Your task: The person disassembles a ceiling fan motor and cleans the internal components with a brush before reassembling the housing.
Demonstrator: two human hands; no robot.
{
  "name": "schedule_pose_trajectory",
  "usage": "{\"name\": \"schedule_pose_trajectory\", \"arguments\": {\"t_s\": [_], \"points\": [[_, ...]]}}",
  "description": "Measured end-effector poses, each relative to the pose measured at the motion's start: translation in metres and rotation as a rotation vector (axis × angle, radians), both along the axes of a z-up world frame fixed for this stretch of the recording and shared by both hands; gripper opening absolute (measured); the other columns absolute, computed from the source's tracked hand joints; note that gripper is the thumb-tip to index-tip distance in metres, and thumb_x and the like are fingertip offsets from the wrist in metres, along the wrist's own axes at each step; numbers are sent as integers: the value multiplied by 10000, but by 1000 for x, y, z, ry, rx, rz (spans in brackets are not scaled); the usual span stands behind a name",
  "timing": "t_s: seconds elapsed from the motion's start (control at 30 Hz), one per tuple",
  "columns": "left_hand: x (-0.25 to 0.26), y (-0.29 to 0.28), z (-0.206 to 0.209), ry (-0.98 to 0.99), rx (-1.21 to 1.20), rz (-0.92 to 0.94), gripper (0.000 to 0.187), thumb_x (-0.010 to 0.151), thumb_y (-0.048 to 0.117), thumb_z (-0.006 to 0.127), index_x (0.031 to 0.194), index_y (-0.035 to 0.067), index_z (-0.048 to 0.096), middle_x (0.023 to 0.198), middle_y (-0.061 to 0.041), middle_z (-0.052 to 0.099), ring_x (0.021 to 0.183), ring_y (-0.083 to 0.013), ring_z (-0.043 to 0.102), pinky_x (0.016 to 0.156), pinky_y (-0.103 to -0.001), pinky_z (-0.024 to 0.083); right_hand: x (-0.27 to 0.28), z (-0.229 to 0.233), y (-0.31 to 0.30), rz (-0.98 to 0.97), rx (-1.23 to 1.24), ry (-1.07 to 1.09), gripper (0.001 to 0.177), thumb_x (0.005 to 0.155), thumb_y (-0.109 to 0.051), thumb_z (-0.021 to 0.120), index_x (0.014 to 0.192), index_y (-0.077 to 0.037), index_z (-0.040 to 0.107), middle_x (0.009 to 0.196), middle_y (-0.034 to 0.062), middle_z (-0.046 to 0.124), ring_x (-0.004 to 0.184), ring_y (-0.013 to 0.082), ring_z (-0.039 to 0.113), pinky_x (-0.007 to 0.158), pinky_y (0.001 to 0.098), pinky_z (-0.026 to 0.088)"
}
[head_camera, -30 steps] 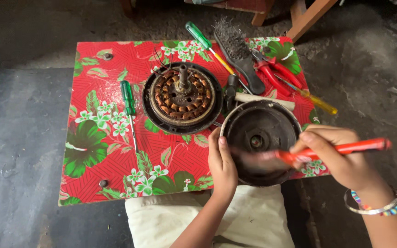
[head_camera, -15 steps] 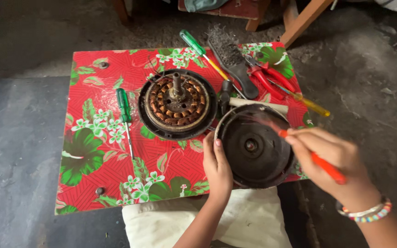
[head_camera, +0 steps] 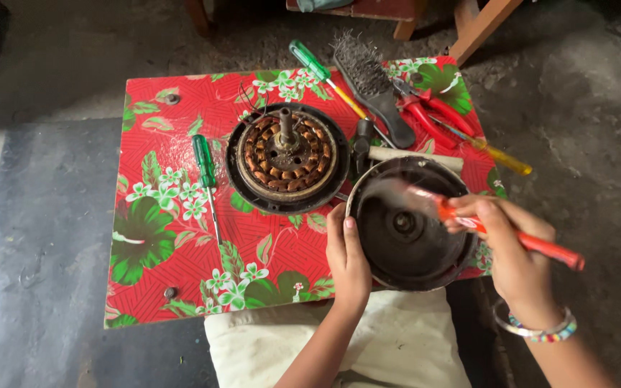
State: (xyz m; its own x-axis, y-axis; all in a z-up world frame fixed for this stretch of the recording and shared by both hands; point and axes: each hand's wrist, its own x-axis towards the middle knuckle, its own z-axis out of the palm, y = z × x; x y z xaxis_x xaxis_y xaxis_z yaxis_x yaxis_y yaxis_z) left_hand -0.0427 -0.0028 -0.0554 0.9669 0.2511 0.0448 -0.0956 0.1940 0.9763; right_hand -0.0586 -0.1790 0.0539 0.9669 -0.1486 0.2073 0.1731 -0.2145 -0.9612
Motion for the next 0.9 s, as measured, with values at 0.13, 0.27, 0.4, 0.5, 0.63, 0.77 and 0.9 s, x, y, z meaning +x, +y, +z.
{"name": "schedule_pose_trajectory", "arguments": {"t_s": [0.13, 0.27, 0.4, 0.5, 0.63, 0.77, 0.9], "points": [[0, -1, 1, 27, 10, 2, 410, 1089, 291, 422, 1323, -19, 553, 1210, -171, 676, 1133, -247, 634, 1031, -357, 462, -18, 3, -2, -66, -473, -172, 275, 1070, -124, 530, 1023, 90, 697, 977, 146, 732, 856, 166, 713, 798, 298, 582], [-2, -3, -1, 16, 24, 19, 408, 1087, 291, 423, 1322, -18, 549, 1199, -173, 681, 1124, -249, 639, 1026, -358, 462, -21, 13, -14, 109, -352, 130, 343, 1025, -101, 540, 789, 50, 736, 803, 100, 746, 655, 129, 699, 614, 285, 561], [-2, -5, -1, 4, 28, 26, 397, 1091, 287, 421, 1300, -20, 564, 1177, -176, 679, 1102, -257, 642, 1011, -362, 474, -5, 37, -17, 112, -409, 239, 294, 984, -89, 576, 777, 28, 751, 739, 72, 724, 574, 130, 672, 555, 293, 557], [-2, -6, -1, 27, 53, 41, 395, 1088, 284, 413, 1303, -15, 554, 1171, -172, 686, 1084, -256, 653, 994, -360, 481, 1, 40, -5, -16, -702, -98, 263, 1003, -108, 574, 825, 38, 702, 760, 51, 694, 647, 98, 661, 595, 274, 506], [1, -4, 1, 42, 75, 54, 379, 1083, 269, 424, 1302, -13, 552, 1168, -182, 693, 1079, -267, 667, 986, -363, 486, -6, 13, -7, 288, -474, -71, 344, 991, -156, 574, 695, 17, 600, 689, 48, 645, 623, 127, 647, 605, 269, 511], [0, -4, 5, 9, 86, 55, 357, 1080, 240, 424, 1288, -11, 570, 1139, -188, 704, 1068, -281, 681, 974, -366, 497, 12, 8, -30, 142, -353, 183, 414, 995, -145, 560, 616, 12, 613, 582, 94, 636, 553, 189, 583, 549, 314, 469], [3, -3, 5, 31, 122, 52, 334, 1077, 222, 436, 1263, -15, 580, 1120, -182, 701, 1035, -285, 676, 958, -369, 498, 36, 0, -8, -212, -554, -295, 404, 1073, -146, 489, 714, 26, 554, 638, 116, 604, 583, 190, 592, 587, 330, 456]]}}
